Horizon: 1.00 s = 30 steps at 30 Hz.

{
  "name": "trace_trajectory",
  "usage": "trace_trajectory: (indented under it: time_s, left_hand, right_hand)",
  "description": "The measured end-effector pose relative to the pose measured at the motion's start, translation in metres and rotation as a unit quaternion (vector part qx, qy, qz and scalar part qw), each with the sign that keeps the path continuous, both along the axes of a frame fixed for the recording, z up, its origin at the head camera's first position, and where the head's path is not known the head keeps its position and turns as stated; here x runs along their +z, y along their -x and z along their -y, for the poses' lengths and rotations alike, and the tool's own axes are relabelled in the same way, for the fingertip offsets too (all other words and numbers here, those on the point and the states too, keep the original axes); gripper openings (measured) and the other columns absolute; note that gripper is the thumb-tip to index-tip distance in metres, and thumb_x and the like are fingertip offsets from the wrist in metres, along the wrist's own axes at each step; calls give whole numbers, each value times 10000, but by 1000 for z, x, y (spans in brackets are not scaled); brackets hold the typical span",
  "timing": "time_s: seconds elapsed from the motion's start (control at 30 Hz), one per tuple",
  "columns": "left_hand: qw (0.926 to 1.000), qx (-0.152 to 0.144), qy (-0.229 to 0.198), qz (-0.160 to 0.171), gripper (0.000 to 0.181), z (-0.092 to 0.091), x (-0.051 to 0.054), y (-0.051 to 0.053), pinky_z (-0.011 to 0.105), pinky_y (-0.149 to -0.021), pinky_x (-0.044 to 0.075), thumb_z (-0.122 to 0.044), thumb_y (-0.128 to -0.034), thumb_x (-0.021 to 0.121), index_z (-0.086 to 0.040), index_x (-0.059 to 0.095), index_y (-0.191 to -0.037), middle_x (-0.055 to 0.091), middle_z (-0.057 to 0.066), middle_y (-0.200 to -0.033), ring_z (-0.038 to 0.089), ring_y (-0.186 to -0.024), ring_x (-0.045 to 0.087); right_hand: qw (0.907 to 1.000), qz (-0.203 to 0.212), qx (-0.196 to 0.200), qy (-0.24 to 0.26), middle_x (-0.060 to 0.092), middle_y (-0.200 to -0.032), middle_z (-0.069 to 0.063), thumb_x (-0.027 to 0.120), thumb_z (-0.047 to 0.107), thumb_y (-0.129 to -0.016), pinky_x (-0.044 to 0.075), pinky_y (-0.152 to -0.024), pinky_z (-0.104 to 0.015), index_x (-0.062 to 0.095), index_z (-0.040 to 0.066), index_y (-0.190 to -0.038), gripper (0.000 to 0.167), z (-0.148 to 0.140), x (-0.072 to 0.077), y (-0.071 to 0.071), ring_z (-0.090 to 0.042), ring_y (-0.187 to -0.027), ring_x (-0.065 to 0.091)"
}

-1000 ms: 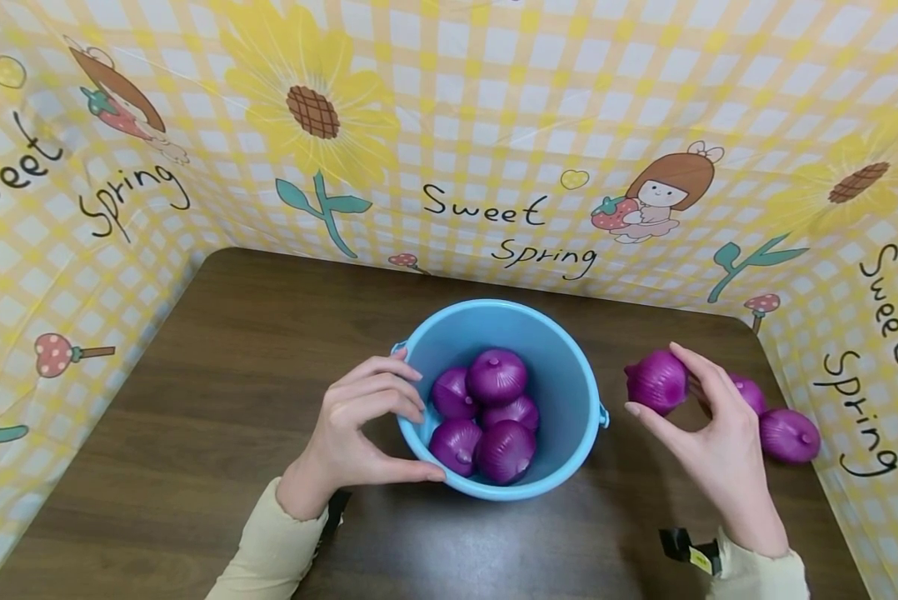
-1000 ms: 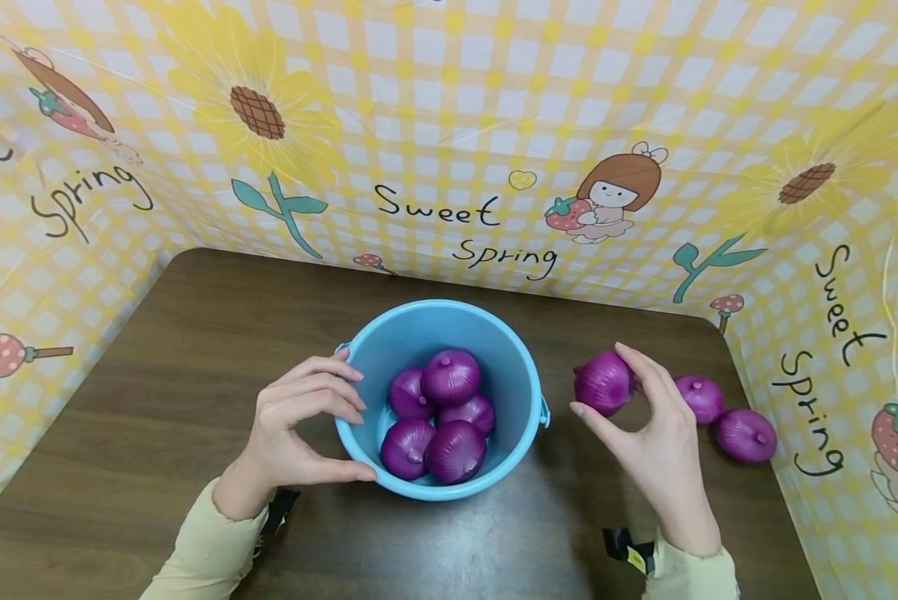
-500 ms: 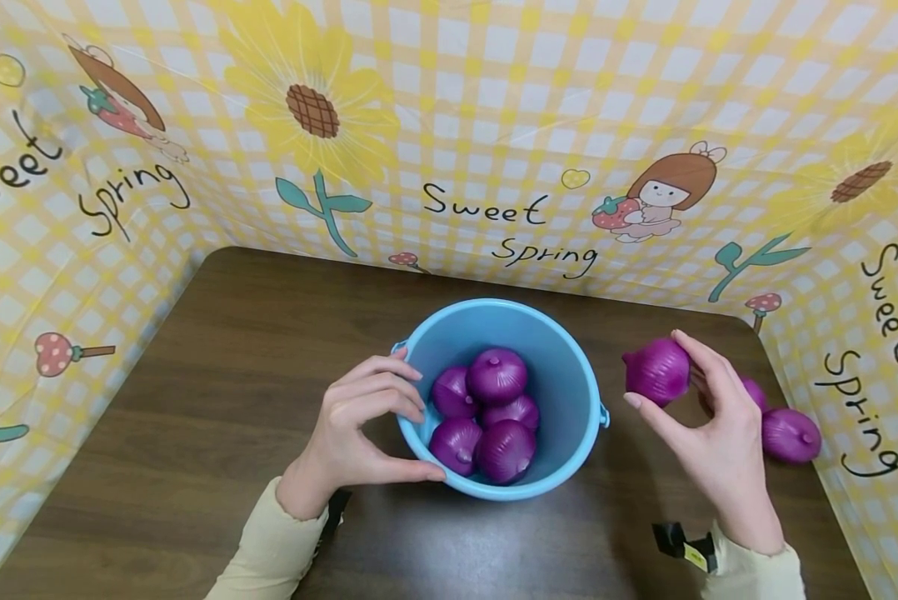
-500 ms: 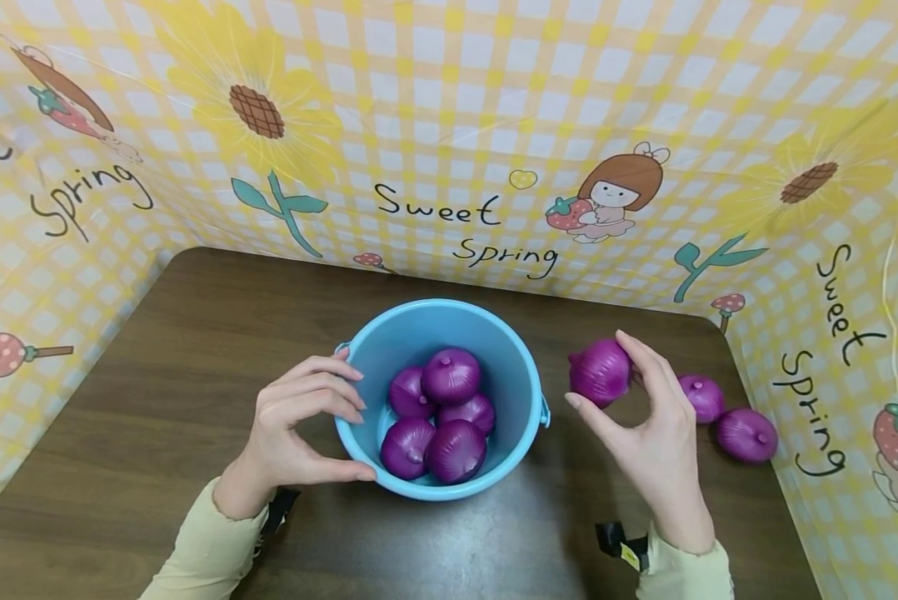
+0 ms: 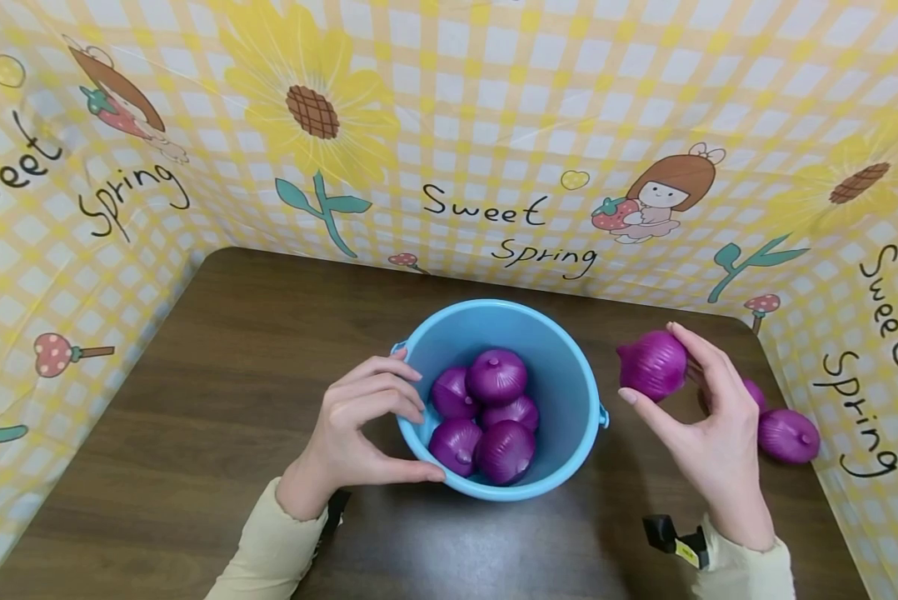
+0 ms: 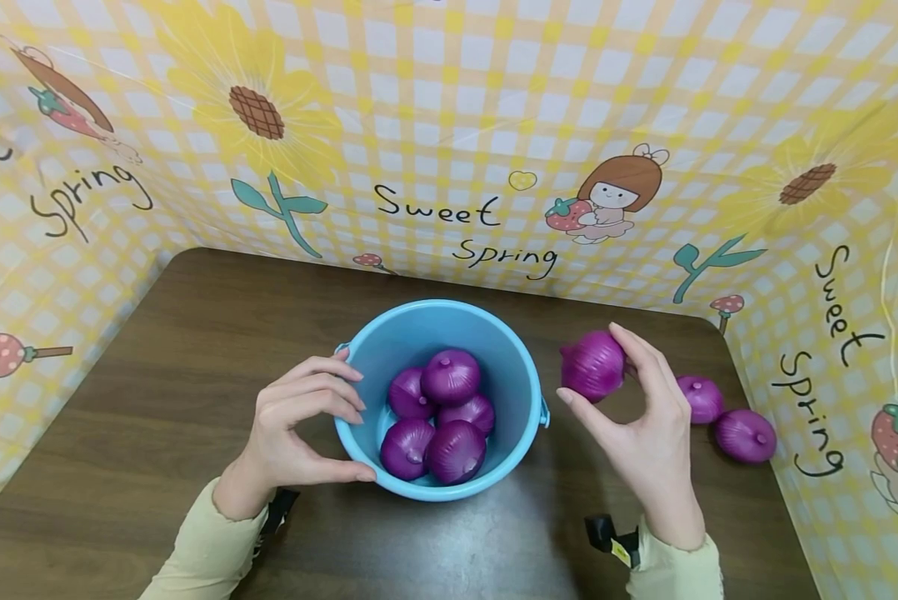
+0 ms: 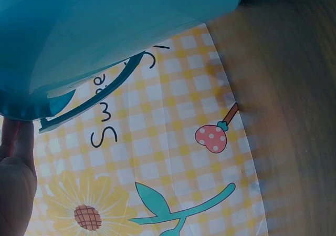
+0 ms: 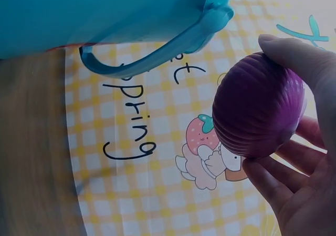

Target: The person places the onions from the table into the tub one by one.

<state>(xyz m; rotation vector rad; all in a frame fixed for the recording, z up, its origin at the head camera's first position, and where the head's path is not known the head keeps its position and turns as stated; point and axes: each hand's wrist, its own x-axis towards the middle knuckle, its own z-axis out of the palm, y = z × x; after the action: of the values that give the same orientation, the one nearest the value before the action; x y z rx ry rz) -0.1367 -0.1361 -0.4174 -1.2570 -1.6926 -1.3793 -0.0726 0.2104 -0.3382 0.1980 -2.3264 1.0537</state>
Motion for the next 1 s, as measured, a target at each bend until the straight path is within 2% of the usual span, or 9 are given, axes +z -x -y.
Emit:
trace_trajectory:
  time_s: [0.33,1.0]
  left_hand:
    - [10000,-1,-22,-41,507,-1,0,0,580,-1048,468,-500,-666,947,-85,678,-774,683,34,-795,299,-923,645]
    - [10000,-8,-29,-36,506,-1,0,0,586,-1046,467,-504,-669,945,-87,677,-775,681,33,-795,297,-924,642]
  right_hand:
    - [9989,-291,296,237,610,-1329,-177,893,-180,-600,489,-976,-166,595,14,-1397,872,7,1,3,-105,-1161,609]
    - [9958,-376,683,484,601,-1329,-212,883,-184,-612,495,-999,-214,582,-38,-1383,841,23,2,8,-158,-1173,597]
